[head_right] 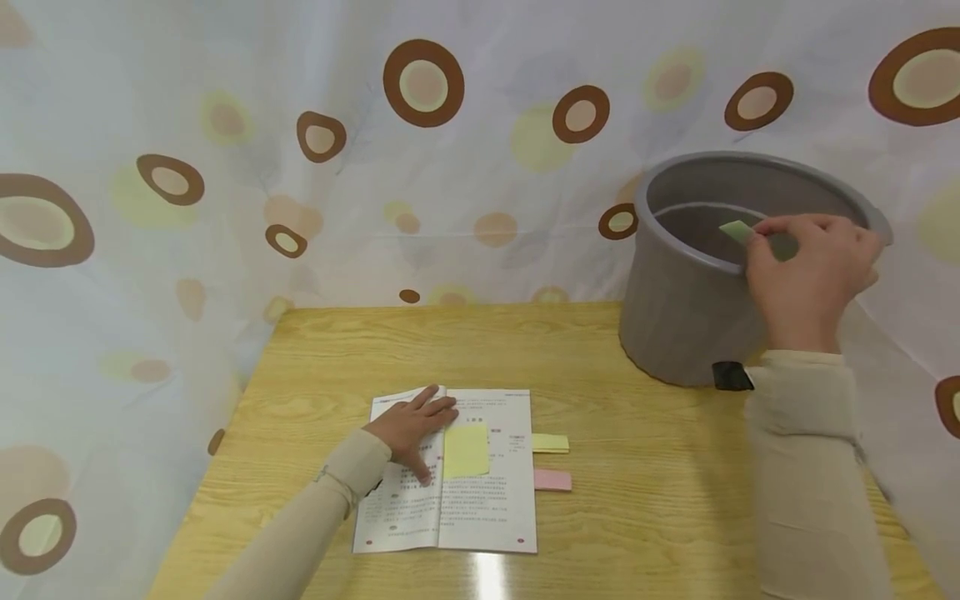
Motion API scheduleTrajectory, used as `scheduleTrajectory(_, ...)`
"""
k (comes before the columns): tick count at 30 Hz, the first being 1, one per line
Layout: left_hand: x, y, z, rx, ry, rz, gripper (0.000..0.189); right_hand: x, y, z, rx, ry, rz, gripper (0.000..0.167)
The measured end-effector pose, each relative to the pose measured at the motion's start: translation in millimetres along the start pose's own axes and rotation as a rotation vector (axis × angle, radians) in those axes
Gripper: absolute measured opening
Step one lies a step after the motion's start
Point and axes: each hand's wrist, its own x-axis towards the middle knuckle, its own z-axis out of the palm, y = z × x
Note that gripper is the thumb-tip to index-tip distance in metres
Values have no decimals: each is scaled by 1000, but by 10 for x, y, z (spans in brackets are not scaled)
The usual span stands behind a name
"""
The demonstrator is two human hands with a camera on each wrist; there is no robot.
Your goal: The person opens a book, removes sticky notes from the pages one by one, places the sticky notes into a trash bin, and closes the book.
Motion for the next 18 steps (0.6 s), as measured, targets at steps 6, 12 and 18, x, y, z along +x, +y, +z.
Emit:
scheduleTrajectory(6,-25,14,-28,-21,-4,-4,118,-19,1,11,1,14,-2,41)
scheduleTrajectory(12,-28,-1,-21,-45,-3,-1,118,-17,18,54,15,-4,17,39)
scheduleTrajectory(18,-35,-5,-26,-51,-1,1,117,-16,11,55,-9,-48,48,41)
